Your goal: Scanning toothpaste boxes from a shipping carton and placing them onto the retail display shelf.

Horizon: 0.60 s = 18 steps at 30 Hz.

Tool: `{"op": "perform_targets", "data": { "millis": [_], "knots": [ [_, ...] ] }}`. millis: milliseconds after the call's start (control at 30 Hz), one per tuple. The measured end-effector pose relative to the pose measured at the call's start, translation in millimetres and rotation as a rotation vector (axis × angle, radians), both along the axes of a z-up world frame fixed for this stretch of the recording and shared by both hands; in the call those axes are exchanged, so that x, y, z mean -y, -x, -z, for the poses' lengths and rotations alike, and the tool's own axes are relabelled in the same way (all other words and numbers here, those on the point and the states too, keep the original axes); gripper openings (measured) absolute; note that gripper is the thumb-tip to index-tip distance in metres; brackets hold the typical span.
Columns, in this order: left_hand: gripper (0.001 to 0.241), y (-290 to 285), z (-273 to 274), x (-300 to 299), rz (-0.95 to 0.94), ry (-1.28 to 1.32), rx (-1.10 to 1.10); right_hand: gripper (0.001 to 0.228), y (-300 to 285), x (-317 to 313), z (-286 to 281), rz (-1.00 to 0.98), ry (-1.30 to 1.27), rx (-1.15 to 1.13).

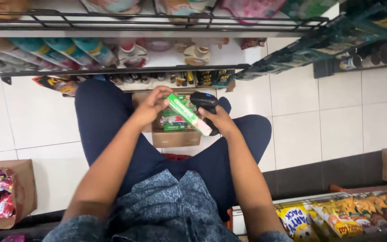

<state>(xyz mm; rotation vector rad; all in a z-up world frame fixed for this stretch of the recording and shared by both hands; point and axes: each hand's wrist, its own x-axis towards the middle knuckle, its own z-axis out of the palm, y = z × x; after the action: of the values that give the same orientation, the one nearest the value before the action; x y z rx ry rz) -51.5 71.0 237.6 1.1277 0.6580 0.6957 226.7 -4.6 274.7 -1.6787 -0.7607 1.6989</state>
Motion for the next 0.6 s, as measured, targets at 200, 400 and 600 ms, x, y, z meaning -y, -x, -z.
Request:
{"op": "perform_targets", "data": {
  "millis": [200, 400, 600],
  "knots": [
    [0.032, -21, 9, -10, -0.142, 0.331, 0.029, 0.043, 7, -4, -2, -0.015, 0.066, -0.12],
    [0.042, -29, 48, -10, -0.196, 0.555, 0.087, 0.041, 6, -2, 0, 0.021, -0.047, -0.029],
    [0.047, -43, 41, -5, -0.001, 0.725, -0.017, 0.035, 4, -1, 1, 0.013, -0.08, 0.149]
  ]
}}
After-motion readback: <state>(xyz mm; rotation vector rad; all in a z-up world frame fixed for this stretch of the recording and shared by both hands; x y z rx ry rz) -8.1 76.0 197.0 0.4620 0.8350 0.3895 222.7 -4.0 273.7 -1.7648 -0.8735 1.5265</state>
